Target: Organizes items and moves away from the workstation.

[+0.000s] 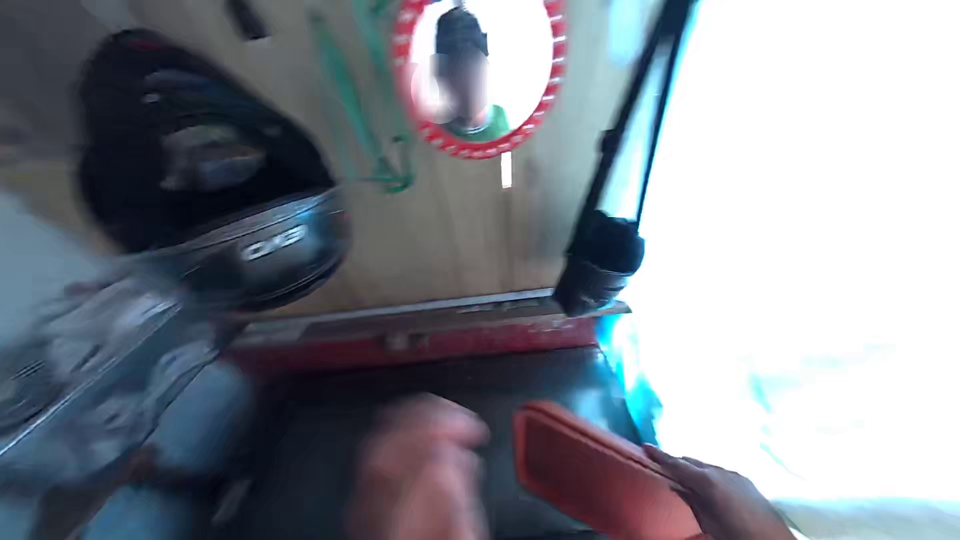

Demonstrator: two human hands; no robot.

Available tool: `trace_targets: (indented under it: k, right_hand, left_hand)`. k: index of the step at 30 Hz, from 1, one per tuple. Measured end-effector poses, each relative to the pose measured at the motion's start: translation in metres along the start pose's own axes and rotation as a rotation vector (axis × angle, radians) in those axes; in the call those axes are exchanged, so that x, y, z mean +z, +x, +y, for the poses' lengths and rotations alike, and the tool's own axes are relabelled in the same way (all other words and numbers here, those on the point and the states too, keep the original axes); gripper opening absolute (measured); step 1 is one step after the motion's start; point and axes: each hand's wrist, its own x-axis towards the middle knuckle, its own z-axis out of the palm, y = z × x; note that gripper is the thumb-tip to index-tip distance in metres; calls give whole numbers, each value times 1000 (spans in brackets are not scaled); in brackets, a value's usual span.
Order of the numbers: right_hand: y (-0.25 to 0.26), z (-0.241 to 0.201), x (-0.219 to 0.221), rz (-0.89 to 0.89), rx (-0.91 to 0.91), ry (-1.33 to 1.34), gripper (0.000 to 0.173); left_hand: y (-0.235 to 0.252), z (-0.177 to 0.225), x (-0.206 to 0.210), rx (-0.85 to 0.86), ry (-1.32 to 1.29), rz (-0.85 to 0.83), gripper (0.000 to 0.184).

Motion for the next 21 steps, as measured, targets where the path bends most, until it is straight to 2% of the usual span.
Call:
trace_targets:
  k: [2, 3, 5, 6, 7, 8, 9, 10, 12, 13, 15, 17, 19, 21]
  right_hand:
    - [-27, 25, -6, 5, -111, 16, 55]
    - [-40, 36, -8, -18, -103, 10, 51]
    - [-71, 31, -25, -56, 119, 94, 34]
    - [-82, 32, -32, -97, 168, 159, 32]
    - [-94, 45, -30, -161, 131, 154, 36]
    - [-103, 69, -19, -178, 20, 85, 46]
    - [-110, 93, -12, -168, -84, 36, 51]
    - [-118, 112, -10, -173, -120, 15, 53]
    - [-142, 139, -16, -193, -53, 36, 54]
    - [-157, 155, -15, -168, 5, 55, 52]
    - [-189, 185, -6, -89, 167, 94, 43]
    - [-230, 210, 6, 115, 254, 165, 46]
    - [-270, 222, 8, 267, 373, 233, 51]
    - [-305, 226, 6, 353, 604, 307, 50]
  left_hand:
    - [-32, 55, 95, -80, -592, -473, 16]
    - [-47, 69, 140, -48, -780, -687, 18]
    - [-68, 84, 219, -16, -903, -1002, 20]
    - [-74, 85, 252, -57, -917, -1109, 25]
    - [-79, 84, 280, -147, -913, -1194, 38]
    - [-81, 83, 304, -290, -905, -1279, 55]
    - [-80, 81, 326, -447, -891, -1302, 65]
    - [-79, 84, 346, -599, -872, -1246, 68]
    - [-79, 96, 377, -842, -837, -988, 73]
    - [-80, 102, 391, -909, -813, -853, 75]
    - [-90, 104, 416, -945, -761, -641, 78]
    - [-107, 99, 438, -987, -708, -495, 76]
    - [-127, 96, 454, -1056, -651, -448, 71]
    - [-150, 93, 467, -1107, -562, -481, 65]
